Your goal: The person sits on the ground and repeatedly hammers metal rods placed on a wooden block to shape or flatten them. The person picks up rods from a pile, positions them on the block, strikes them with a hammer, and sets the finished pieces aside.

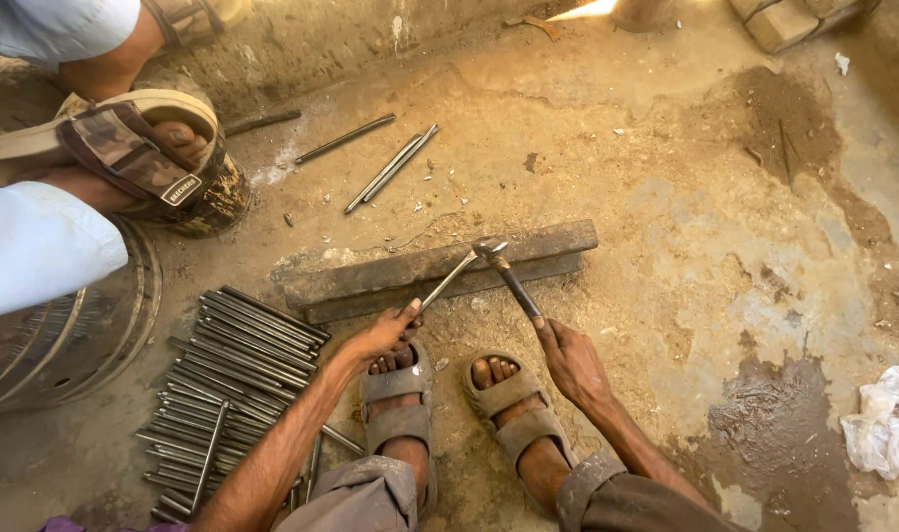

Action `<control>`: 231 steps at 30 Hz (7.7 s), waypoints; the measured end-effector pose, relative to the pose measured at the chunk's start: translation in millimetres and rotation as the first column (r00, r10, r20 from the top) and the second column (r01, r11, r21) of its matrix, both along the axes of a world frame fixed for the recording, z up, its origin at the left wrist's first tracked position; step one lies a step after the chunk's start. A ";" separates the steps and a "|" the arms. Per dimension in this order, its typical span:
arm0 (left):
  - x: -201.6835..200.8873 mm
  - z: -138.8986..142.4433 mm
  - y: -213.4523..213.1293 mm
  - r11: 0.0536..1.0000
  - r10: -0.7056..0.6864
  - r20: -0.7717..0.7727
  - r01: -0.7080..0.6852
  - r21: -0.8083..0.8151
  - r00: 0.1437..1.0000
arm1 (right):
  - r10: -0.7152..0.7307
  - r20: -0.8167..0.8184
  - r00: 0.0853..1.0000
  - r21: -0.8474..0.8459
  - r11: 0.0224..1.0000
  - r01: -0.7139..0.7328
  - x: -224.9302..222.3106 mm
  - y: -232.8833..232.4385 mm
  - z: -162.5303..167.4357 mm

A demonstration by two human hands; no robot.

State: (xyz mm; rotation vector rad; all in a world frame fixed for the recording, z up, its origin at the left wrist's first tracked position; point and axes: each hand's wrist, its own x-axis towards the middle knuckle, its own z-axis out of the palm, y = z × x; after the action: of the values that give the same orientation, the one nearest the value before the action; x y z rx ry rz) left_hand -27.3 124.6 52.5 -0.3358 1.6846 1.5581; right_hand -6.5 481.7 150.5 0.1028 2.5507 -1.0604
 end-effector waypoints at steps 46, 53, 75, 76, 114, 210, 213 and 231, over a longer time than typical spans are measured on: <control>-0.3 85.8 1.2 0.567 -0.617 -0.267 0.184 -0.803 0.740 | -0.107 -0.170 0.980 -0.309 0.950 0.050 4.6 -10.7 34.9; -0.4 95.7 -2.7 0.581 -0.643 -0.381 0.100 -0.807 0.664 | 0.043 0.104 0.994 -0.013 0.999 -0.042 2.1 -33.9 25.9; 2.3 96.4 -0.7 0.592 -0.637 -0.403 0.081 -0.802 0.657 | 0.093 0.033 0.995 0.057 0.994 -0.095 6.5 -16.0 -1.6; 0.5 94.8 -1.2 0.586 -0.647 -0.425 0.056 -0.809 0.633 | 0.072 0.046 0.996 0.057 0.996 -0.075 5.3 -15.4 -2.6; 77.7 41.9 -211.8 0.120 -0.729 -0.207 -0.175 -0.977 0.653 | -0.091 0.063 0.994 0.031 0.995 0.090 30.9 16.4 -27.2; 4.0 61.5 10.6 0.816 -0.298 -0.319 0.067 -0.575 0.900 | -0.240 0.138 0.961 0.019 0.971 0.240 16.7 2.2 0.8; 1.4 59.7 13.2 0.796 -0.327 -0.402 0.020 -0.605 0.855 | -0.270 0.071 0.960 -0.169 0.946 0.278 17.9 11.4 -3.1; -8.3 105.4 13.0 0.621 -0.536 -0.355 0.072 -0.781 0.766 | -0.167 -0.009 0.986 -0.193 0.968 0.162 -12.1 11.6 130.4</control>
State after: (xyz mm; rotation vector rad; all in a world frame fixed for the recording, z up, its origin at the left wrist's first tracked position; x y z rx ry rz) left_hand -35.7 137.7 157.8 0.0752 2.6563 0.6342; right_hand -18.6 493.3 280.9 0.2547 2.4811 -1.3720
